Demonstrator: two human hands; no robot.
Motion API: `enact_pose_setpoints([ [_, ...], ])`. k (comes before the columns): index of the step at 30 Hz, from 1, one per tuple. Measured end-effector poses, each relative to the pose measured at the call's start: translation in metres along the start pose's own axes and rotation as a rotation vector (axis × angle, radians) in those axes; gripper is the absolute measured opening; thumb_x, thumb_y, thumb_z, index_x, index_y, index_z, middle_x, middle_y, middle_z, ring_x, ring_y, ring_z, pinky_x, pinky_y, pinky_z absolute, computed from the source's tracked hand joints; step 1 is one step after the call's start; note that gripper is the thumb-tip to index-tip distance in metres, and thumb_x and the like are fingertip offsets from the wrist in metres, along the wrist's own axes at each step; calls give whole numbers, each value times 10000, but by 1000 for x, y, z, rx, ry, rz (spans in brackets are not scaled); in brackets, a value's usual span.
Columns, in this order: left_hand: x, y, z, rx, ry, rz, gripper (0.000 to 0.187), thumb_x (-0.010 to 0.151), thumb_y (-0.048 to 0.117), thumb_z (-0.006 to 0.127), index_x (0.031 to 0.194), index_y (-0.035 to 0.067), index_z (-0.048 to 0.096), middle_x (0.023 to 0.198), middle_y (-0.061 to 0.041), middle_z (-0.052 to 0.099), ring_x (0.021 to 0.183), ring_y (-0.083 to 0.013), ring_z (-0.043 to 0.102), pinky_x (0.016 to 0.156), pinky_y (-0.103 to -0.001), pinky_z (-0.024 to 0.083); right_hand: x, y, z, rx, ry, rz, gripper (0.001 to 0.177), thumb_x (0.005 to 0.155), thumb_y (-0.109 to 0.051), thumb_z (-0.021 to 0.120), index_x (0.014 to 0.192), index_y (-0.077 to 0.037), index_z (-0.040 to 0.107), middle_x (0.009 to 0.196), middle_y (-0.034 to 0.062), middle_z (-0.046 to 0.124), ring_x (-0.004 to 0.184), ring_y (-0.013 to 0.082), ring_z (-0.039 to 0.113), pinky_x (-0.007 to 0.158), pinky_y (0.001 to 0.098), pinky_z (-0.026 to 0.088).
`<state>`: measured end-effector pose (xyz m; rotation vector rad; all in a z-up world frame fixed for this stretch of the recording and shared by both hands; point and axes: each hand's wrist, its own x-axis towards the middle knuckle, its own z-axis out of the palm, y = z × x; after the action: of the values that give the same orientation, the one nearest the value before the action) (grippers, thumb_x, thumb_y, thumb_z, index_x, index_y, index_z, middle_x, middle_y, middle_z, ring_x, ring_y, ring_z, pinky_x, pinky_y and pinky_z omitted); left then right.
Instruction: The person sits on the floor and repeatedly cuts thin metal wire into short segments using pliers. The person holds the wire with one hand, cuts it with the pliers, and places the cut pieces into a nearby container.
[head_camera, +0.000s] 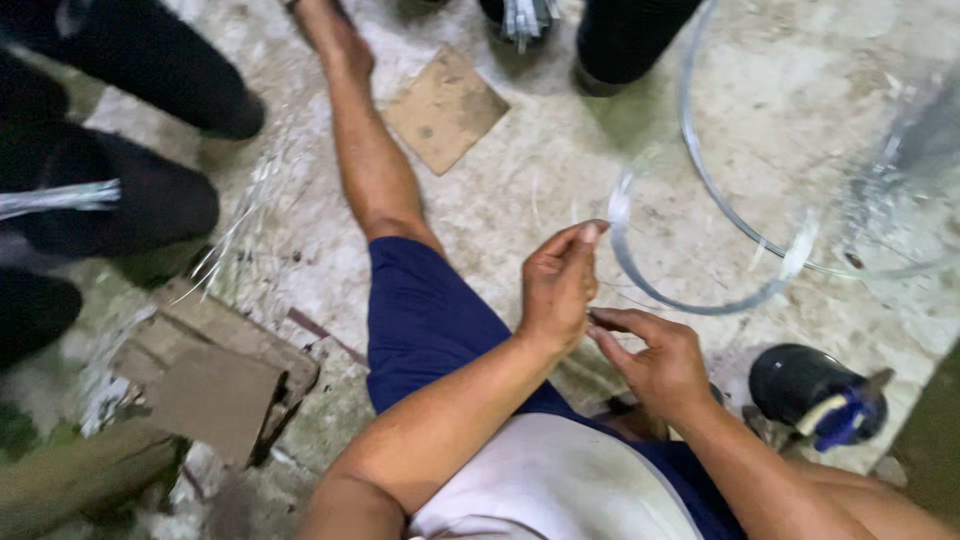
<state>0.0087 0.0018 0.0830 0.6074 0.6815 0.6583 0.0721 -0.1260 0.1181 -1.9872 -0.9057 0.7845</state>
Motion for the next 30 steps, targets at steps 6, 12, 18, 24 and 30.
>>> enact_pose_setpoints([
  [6,-2,-4,0,55,-42,27,271,1061,251,632,1173,15,702,634,120,398,509,8,286,442,-215,207,1,22,5,63,0,41,172,903,-130,748,1049,-52,795,936,69,801,826,89,742,671,244,571],
  [12,-7,6,-2,78,-144,-12,273,1076,248,626,1192,13,704,647,120,393,516,11,271,449,-215,198,11,28,-4,105,-105,286,163,900,-150,774,1013,-37,809,841,81,796,743,100,685,684,264,525],
  [18,0,33,-18,121,-224,24,262,1069,231,630,1173,3,707,653,92,430,535,-16,316,486,-235,240,16,4,-29,-134,-150,50,122,843,-129,768,952,-81,794,889,28,778,726,143,693,576,305,556],
  [24,-3,78,-56,-105,-374,19,208,1090,153,618,1171,-34,662,673,54,353,576,-67,269,550,-273,245,16,-20,-66,-201,-74,-384,96,798,-89,785,886,-75,749,883,40,752,828,216,720,692,325,566],
  [30,-18,124,-58,-134,-434,139,193,1095,163,618,1200,11,676,677,44,311,584,-85,248,558,-267,242,2,-38,-92,-149,-15,-442,110,801,-42,799,876,-82,730,855,34,729,806,201,714,704,316,556],
])
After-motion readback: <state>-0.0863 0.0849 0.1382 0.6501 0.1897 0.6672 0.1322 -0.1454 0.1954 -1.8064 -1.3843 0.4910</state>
